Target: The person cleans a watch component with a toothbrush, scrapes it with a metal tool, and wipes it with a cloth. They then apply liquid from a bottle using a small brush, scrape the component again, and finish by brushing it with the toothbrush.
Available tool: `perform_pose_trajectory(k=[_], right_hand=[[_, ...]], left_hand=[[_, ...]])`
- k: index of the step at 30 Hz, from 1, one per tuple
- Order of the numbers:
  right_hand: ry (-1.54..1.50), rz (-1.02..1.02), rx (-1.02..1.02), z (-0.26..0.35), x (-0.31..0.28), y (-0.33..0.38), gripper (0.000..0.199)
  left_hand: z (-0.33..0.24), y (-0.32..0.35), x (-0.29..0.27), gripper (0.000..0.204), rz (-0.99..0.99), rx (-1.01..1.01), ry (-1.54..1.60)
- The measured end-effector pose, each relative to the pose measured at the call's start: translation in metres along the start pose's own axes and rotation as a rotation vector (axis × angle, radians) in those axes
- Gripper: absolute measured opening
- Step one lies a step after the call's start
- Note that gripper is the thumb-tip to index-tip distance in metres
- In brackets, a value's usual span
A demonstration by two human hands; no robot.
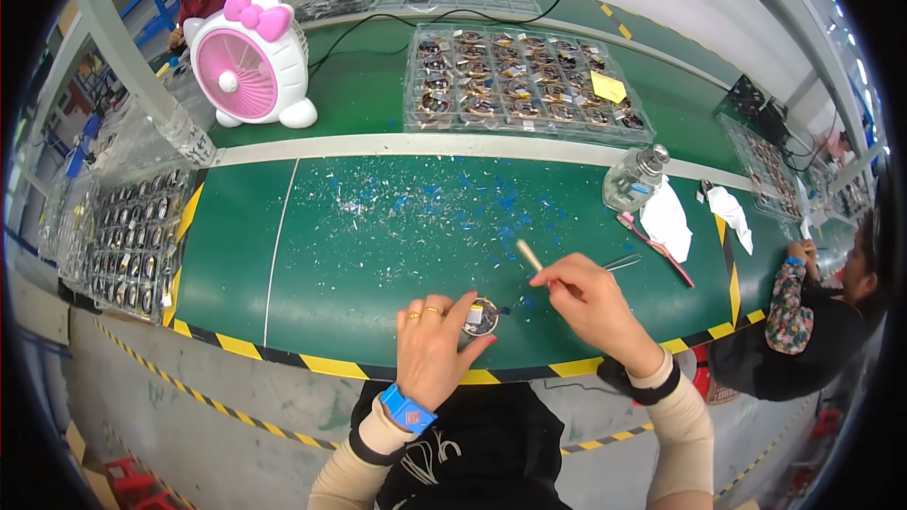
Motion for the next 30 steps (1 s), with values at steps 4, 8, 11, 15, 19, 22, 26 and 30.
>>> perform_pose_trajectory(k=[4,8,11,15,19,22,26,30], right_hand=[[-0.559,0.082,0.119,-0.023,0.021,0.023,0.029],[-0.094,-0.138,-0.117,-0.018,0.027,0.029,0.025],[0.066,-0.18,-0.204,-0.019,0.032,0.028,0.021],[0.003,-0.243,-0.149,-0.007,0.024,0.038,0.014],[-0.145,-0.088,-0.001,-0.013,0.026,0.038,0.014],[-0.29,-0.022,0.086,-0.016,0.034,0.045,0.015],[-0.505,-0.036,0.069,-0.007,0.055,0.051,0.015],[-0.473,0.001,-0.108,0.001,0.069,0.05,0.016]], left_hand=[[-0.004,0.0,0.005,0.058,-0.069,0.025,0.035],[-0.004,0.007,0.006,0.057,-0.093,0.026,0.077],[-0.003,0.01,0.004,0.057,-0.072,0.022,0.114],[-0.003,0.013,-0.003,0.058,-0.058,0.041,0.078],[-0.003,0.015,-0.005,0.061,-0.023,0.054,0.055],[-0.006,0.014,-0.01,0.061,0.011,0.083,0.056],[-0.004,0.016,-0.012,0.059,0.058,0.098,0.09],[0.0,0.018,-0.007,0.064,0.061,0.121,0.17]])
Point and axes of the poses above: each hand's wrist, its own y-axis away from the middle knuckle, its own x-axis out of the palm, z = x × y, the point moved 3 cm from there along -y, towards the middle knuckle, and after that the axes turned 5 degrees about x, right-handed, at the moved point
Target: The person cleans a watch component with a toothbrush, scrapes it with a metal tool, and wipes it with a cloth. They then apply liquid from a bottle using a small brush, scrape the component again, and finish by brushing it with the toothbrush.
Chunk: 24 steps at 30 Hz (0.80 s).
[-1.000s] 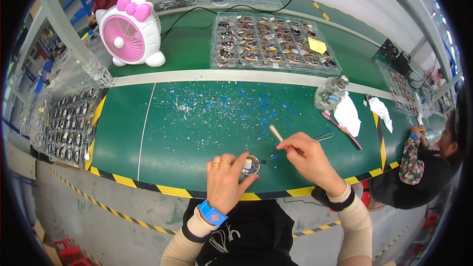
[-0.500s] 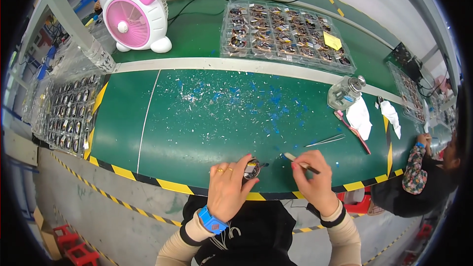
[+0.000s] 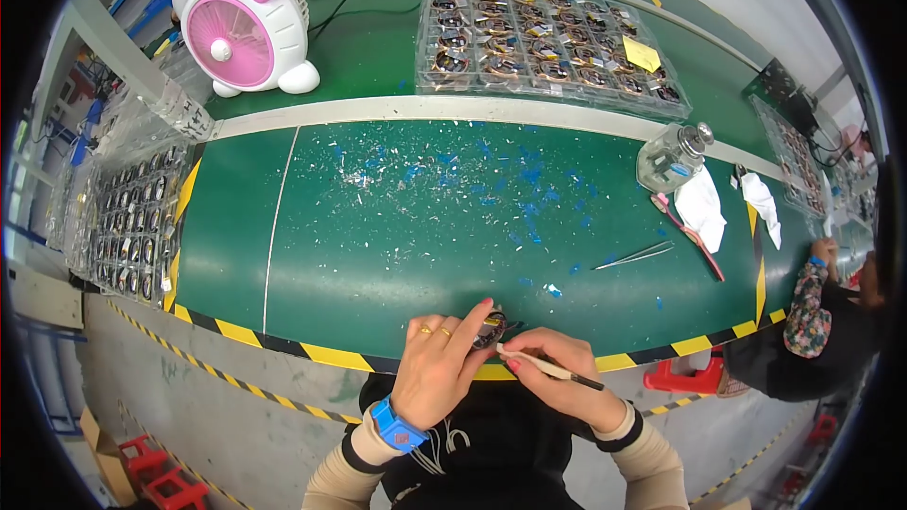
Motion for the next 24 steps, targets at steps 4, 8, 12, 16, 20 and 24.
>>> perform_pose_trajectory(k=[4,8,12,16,20,24], right_hand=[[0.019,0.012,-0.014,-0.0031,0.0042,-0.0009,0.017],[0.022,0.036,-0.044,-0.0044,0.0048,-0.002,0.018],[0.061,0.039,-0.11,-0.0038,0.007,-0.0013,0.02],[0.125,0.001,-0.147,-0.0037,0.0075,-0.0004,0.022],[0.148,-0.021,-0.157,-0.0044,0.0078,-0.0004,0.022],[0.146,0.008,-0.199,-0.0058,0.011,-0.0012,0.021]], left_hand=[[-0.0028,0.0015,-0.0038,0.063,-0.042,0.013,0.016],[-0.0007,0.0047,0.0004,0.062,-0.081,0.028,0.001],[-0.0004,0.0058,0.0005,0.062,-0.108,0.048,-0.002],[-0.0008,0.0059,0.0001,0.062,-0.111,0.025,0.006],[-0.001,0.0059,0.0012,0.061,-0.115,0.037,0.007],[0.0001,0.0068,0.0003,0.061,-0.103,0.025,-0.011]])
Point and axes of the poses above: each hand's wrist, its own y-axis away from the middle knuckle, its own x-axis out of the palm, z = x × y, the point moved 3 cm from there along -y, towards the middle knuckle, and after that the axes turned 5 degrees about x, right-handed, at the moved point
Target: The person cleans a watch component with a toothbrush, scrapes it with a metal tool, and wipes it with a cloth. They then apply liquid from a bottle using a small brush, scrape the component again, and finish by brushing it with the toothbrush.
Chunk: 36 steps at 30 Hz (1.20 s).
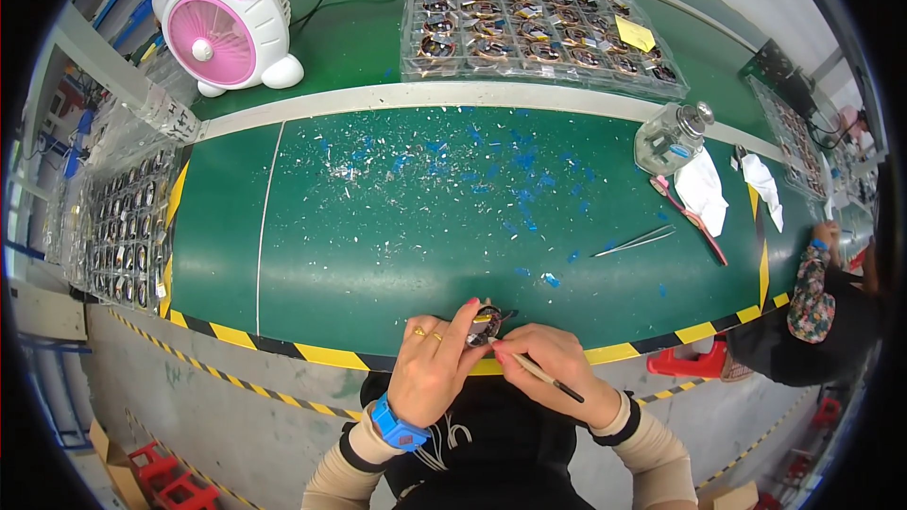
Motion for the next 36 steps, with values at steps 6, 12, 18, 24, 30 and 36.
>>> perform_pose_trajectory(k=[6,12,18,24,30,36], right_hand=[[-0.013,-0.093,0.051,-0.0018,-0.0014,0.0011,0.018],[-0.022,-0.046,0.037,-0.003,-0.0013,-0.0006,0.016],[-0.049,-0.022,0.033,-0.0019,-0.0005,-0.0004,0.014],[-0.093,-0.086,0.099,-0.0058,-0.0032,-0.0012,0.013],[-0.072,-0.055,0.162,-0.0045,-0.0038,0.0032,0.015],[-0.105,-0.056,0.094,-0.0061,0.0002,-0.0004,0.015]], left_hand=[[-0.0008,0.0009,0.0016,0.062,-0.009,-0.013,0.004],[0.0013,-0.0008,0.0026,0.062,-0.02,-0.006,-0.014],[-0.0011,0.0008,0.0009,0.06,0.047,0.0,-0.036],[0.0005,-0.0004,0.0027,0.061,-0.017,-0.014,-0.02],[-0.0001,0.0022,0.0025,0.062,-0.015,-0.01,-0.027],[0.0016,0.0011,0.0036,0.061,-0.029,-0.012,-0.073]])
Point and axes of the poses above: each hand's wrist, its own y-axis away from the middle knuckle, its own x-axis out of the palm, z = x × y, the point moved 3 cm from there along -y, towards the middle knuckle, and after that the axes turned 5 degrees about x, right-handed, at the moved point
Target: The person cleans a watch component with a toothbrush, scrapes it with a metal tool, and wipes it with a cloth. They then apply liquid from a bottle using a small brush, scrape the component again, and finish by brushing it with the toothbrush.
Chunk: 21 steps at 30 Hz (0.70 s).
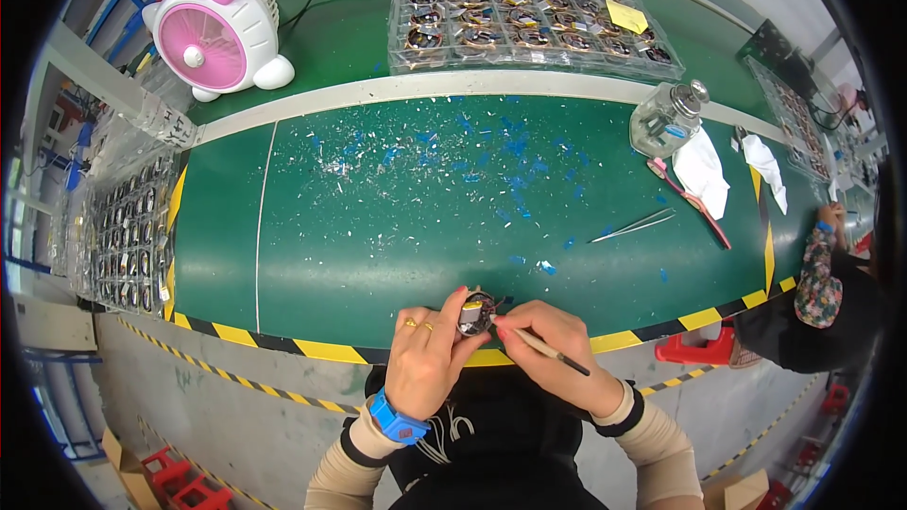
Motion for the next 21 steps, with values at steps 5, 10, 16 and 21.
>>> perform_pose_trajectory(k=[5,10,16,21], right_hand=[[0.014,0.009,0.026,0.0014,-0.0004,0.0023,0.015],[0.014,-0.023,0.022,0.0018,0.0012,0.0014,0.015],[-0.01,-0.052,0.047,0.0005,-0.001,0.001,0.014],[-0.015,-0.085,0.044,-0.0006,0.0003,0.001,0.015]], left_hand=[[-0.002,0.0001,-0.0024,0.059,0.056,-0.015,-0.038],[-0.0016,-0.0036,-0.0021,0.058,0.064,-0.038,-0.07],[-0.0028,-0.0039,-0.0025,0.056,0.075,-0.046,-0.093],[-0.0028,-0.0061,-0.0024,0.056,0.063,-0.059,-0.081]])
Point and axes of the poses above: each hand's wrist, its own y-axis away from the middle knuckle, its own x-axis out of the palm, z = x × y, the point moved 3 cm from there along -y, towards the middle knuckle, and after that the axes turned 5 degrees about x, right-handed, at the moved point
